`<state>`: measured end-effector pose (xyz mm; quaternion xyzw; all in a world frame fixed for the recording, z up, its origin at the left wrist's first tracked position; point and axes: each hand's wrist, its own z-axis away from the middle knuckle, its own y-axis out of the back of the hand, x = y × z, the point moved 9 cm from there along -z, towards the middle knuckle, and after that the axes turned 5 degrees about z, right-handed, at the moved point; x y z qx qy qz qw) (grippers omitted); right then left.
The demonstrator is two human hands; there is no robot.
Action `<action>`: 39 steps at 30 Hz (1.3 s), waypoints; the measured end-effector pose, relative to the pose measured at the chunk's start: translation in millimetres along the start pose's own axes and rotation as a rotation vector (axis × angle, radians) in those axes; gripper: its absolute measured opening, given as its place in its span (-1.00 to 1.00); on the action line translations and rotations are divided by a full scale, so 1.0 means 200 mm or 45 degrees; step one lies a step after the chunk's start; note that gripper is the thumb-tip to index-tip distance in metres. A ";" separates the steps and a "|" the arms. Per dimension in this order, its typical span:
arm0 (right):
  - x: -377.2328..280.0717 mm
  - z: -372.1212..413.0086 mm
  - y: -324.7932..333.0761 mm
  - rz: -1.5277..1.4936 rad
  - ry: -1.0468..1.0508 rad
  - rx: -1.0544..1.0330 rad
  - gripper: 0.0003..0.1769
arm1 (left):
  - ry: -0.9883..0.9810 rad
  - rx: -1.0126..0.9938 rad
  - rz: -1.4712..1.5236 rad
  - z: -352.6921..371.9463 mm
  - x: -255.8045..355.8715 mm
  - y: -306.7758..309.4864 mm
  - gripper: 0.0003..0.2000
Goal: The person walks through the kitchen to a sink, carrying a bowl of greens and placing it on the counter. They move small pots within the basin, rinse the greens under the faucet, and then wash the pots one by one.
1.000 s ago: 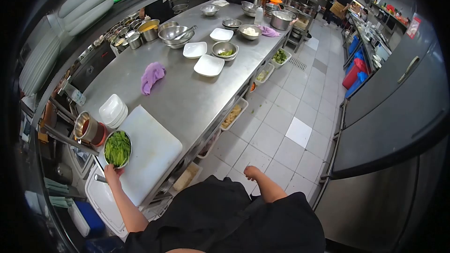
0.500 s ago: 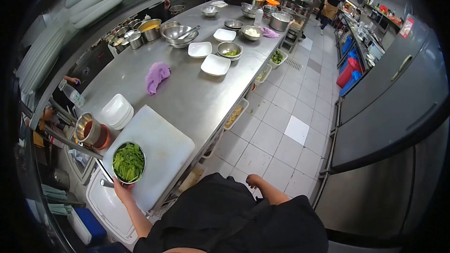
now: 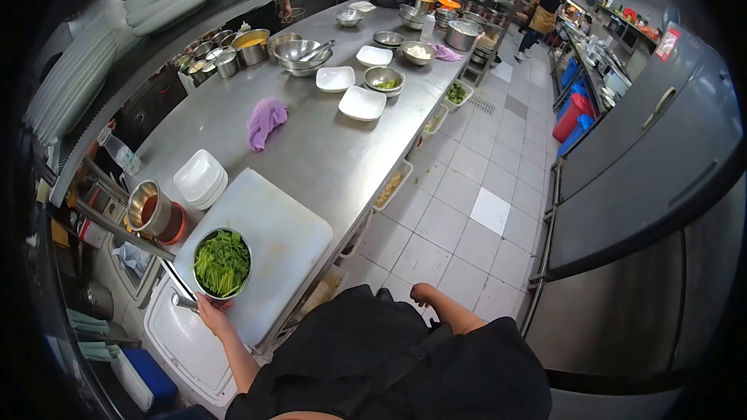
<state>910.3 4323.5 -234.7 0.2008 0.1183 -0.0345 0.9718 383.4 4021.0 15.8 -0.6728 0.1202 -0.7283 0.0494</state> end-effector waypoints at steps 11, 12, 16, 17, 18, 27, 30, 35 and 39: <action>-0.01 0.01 -0.02 0.016 0.005 -0.066 -0.71 | 0.053 -0.025 0.001 0.01 -0.01 -0.01 -0.59; -0.02 0.01 -0.02 0.019 0.007 -0.059 -0.70 | 0.050 -0.013 -0.012 0.01 0.00 -0.01 -0.59; -0.03 0.01 -0.03 0.050 0.012 -0.065 -0.69 | 0.046 -0.030 -0.007 0.01 -0.01 -0.01 -0.58; -0.03 0.00 -0.03 0.048 0.011 -0.065 -0.69 | 0.039 -0.022 -0.013 0.01 0.00 -0.02 -0.58; -0.02 -0.01 -0.02 0.041 0.008 -0.063 -0.68 | 0.033 -0.015 -0.019 0.02 0.01 -0.02 -0.58; -0.03 0.02 -0.02 0.029 -0.005 -0.080 -0.67 | 0.025 -0.009 -0.019 0.02 0.01 -0.03 -0.57; -0.03 0.02 -0.02 0.028 -0.002 -0.081 -0.67 | 0.022 -0.022 -0.012 0.02 0.01 -0.03 -0.58; -0.03 0.01 -0.02 0.007 0.003 -0.063 -0.66 | 0.018 -0.016 -0.022 0.02 0.02 -0.03 -0.59; -0.03 0.01 -0.03 0.031 0.001 -0.077 -0.68 | 0.020 -0.017 -0.034 0.02 0.02 -0.03 -0.59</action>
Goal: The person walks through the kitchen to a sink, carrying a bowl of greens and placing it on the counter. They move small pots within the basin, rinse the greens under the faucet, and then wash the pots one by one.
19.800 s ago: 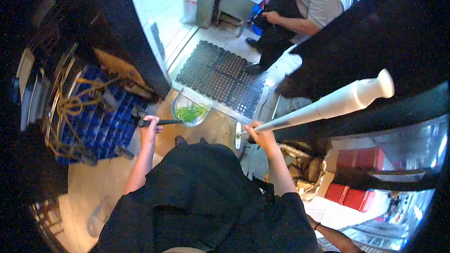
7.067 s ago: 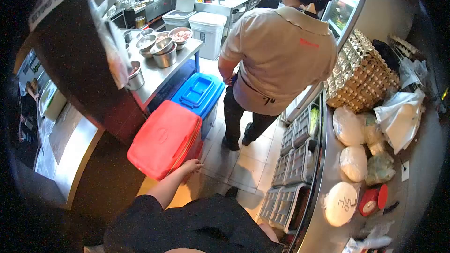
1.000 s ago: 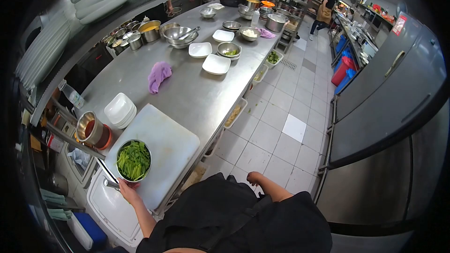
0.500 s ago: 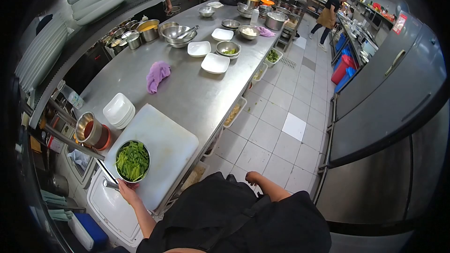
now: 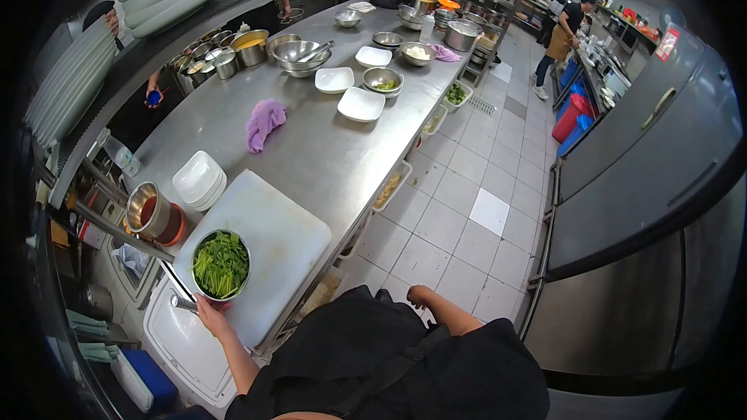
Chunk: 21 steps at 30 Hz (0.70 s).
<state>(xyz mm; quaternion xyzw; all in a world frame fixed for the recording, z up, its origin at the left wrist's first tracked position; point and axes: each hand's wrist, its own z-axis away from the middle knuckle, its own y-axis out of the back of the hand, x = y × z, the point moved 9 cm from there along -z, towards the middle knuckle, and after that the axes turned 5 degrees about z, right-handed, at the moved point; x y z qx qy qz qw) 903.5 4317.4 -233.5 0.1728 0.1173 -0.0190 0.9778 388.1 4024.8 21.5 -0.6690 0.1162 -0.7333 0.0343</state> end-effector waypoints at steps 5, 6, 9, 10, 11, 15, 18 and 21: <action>0.01 -0.02 -0.02 0.013 -0.002 -0.020 -0.70 | 0.015 -0.018 0.012 0.00 -0.01 0.00 -0.59; 0.01 -0.02 -0.02 0.018 0.007 -0.018 -0.70 | 0.014 -0.016 0.007 0.00 -0.01 0.00 -0.59; 0.00 -0.01 -0.01 0.017 0.012 -0.008 -0.69 | 0.014 -0.030 -0.005 -0.02 -0.02 0.00 -0.58; 0.00 -0.01 -0.01 0.012 0.008 0.002 -0.69 | 0.014 -0.030 -0.005 -0.01 -0.02 0.01 -0.58; 0.00 0.00 -0.01 0.011 0.009 0.001 -0.69 | 0.012 -0.031 -0.003 -0.01 -0.02 0.01 -0.58; 0.00 0.00 -0.01 0.009 0.009 0.007 -0.69 | 0.001 -0.015 0.003 -0.02 -0.03 0.01 -0.58; 0.00 -0.01 -0.01 0.025 0.008 -0.008 -0.69 | 0.012 -0.025 -0.004 -0.02 -0.03 0.01 -0.58; 0.01 -0.01 -0.01 0.023 0.016 0.002 -0.71 | 0.031 -0.033 0.000 -0.01 -0.02 0.00 -0.61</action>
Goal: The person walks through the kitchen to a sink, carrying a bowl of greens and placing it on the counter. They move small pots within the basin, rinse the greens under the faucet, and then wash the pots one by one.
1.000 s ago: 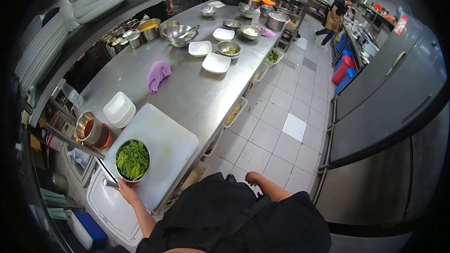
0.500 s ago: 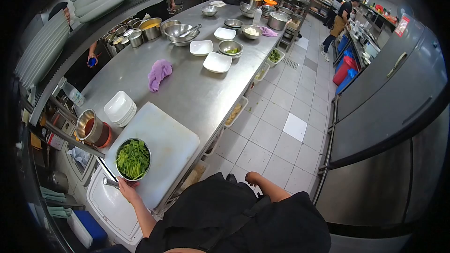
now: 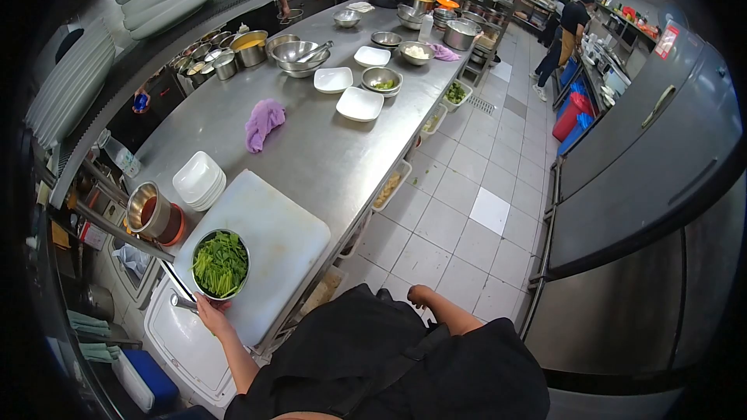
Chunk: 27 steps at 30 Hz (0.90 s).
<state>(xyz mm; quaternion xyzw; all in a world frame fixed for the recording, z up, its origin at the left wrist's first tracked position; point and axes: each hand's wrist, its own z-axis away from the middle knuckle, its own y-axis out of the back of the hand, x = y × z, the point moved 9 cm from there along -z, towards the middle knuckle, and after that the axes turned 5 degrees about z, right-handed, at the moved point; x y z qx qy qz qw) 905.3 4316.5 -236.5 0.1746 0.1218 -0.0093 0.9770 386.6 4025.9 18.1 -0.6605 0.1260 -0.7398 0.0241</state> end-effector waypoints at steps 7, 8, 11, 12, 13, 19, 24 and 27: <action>0.00 0.01 0.03 -0.025 0.020 0.050 -0.74 | -0.057 0.019 0.003 -0.01 0.00 0.00 -0.59; 0.00 0.01 0.03 -0.024 0.020 0.050 -0.74 | -0.060 0.026 -0.002 -0.01 0.00 0.00 -0.59; 0.02 -0.01 0.01 -0.002 0.014 -0.004 -0.70 | -0.050 0.032 -0.004 0.00 0.01 0.01 -0.59; 0.02 -0.03 0.00 0.006 0.019 0.004 -0.71 | -0.038 0.032 0.000 0.00 0.01 0.00 -0.59; 0.02 -0.04 0.00 0.014 0.026 0.014 -0.72 | -0.042 0.030 0.002 0.00 0.01 0.00 -0.59; 0.00 -0.03 0.04 -0.001 -0.001 0.035 -0.72 | -0.009 -0.007 -0.034 -0.02 -0.01 0.01 -0.59; -0.02 -0.04 0.01 0.041 0.005 -0.019 -0.71 | 0.027 -0.001 -0.073 -0.01 0.00 0.00 -0.57; -0.01 -0.05 -0.02 0.034 0.021 -0.015 -0.70 | -0.022 -0.045 -0.063 -0.02 -0.01 0.01 -0.57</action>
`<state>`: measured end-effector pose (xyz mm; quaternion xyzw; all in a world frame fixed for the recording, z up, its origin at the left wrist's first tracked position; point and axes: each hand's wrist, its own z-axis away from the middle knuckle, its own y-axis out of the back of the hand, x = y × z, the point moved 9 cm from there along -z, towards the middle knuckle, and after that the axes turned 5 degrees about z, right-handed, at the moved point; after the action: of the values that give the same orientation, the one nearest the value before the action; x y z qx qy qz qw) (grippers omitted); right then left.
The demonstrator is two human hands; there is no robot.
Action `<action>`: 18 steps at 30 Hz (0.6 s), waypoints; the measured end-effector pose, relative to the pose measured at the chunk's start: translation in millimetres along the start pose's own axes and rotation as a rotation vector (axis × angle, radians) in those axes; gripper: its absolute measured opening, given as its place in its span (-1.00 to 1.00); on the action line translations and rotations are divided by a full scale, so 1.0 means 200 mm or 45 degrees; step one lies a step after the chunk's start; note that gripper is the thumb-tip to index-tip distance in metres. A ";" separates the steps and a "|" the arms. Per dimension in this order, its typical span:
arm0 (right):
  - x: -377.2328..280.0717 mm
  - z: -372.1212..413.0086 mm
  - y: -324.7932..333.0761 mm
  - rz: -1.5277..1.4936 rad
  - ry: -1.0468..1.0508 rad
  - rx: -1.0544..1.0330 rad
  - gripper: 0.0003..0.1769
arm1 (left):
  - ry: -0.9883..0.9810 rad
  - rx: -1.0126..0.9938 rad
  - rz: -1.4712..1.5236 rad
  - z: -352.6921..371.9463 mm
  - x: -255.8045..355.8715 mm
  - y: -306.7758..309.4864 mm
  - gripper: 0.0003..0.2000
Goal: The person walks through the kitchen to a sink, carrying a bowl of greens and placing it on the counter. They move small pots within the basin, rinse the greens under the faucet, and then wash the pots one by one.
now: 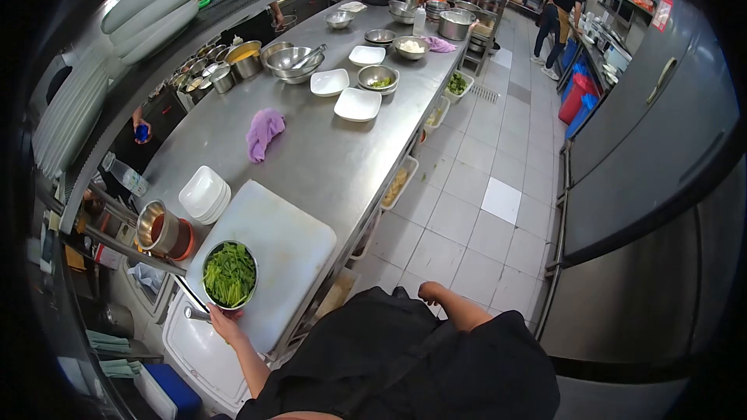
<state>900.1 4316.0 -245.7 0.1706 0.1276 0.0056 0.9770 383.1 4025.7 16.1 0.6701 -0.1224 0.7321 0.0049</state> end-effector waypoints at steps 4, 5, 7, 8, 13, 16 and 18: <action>0.03 -0.06 -0.05 -0.047 -0.039 -0.028 -0.70 | 0.017 0.040 -0.015 0.00 -0.01 0.00 -0.56; 0.04 -0.07 -0.06 -0.027 -0.031 -0.041 -0.70 | 0.006 0.054 -0.010 0.00 -0.01 0.00 -0.56; 0.09 -0.14 -0.08 -0.006 -0.022 -0.055 -0.70 | -0.005 0.069 -0.006 0.00 0.00 0.00 -0.55; 0.12 -0.25 -0.14 0.116 0.060 -0.116 -0.70 | 0.002 0.092 -0.057 0.00 0.01 0.00 -0.55; 0.07 -0.17 -0.12 0.116 0.061 -0.138 -0.70 | -0.022 0.122 -0.061 0.00 0.00 0.01 -0.55; 0.07 -0.11 -0.05 -0.060 -0.059 -0.059 -0.69 | -0.028 0.093 -0.038 0.00 -0.01 0.01 -0.56; 0.04 -0.09 -0.02 -0.014 -0.015 -0.019 -0.69 | -0.016 0.095 -0.045 0.00 -0.01 0.01 -0.57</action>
<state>902.8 4318.5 -266.3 0.1628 0.1228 0.0001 0.9790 383.2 4023.0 14.3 0.6766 -0.0832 0.7316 -0.0078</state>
